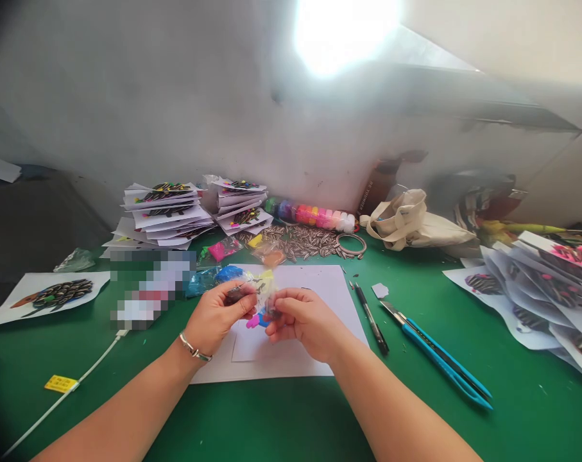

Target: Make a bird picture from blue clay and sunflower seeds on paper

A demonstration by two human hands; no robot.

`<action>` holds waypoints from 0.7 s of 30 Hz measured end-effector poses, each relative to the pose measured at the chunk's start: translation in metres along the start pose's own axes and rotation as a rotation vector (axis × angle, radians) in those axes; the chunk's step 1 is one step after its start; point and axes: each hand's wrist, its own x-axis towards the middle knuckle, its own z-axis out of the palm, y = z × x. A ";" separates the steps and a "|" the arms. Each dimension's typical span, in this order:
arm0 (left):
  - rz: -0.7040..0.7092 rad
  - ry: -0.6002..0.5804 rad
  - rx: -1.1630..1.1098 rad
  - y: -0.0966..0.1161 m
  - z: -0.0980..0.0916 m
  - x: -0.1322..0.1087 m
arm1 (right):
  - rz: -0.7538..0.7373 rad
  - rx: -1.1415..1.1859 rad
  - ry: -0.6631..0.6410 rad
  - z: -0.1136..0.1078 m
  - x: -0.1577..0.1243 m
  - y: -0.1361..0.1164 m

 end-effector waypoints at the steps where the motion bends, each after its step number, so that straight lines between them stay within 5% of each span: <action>1: 0.001 0.004 0.007 0.000 0.000 0.000 | 0.001 -0.005 0.002 0.000 0.000 0.000; 9: 0.001 0.032 -0.009 -0.002 -0.001 0.002 | -0.021 -0.086 -0.055 0.001 -0.001 0.001; 16: -0.048 0.037 -0.096 0.000 0.002 0.001 | -0.264 -0.277 0.179 0.006 0.002 0.009; 21: -0.143 0.048 -0.225 0.001 0.001 0.000 | -0.364 -0.409 0.179 0.006 0.001 0.014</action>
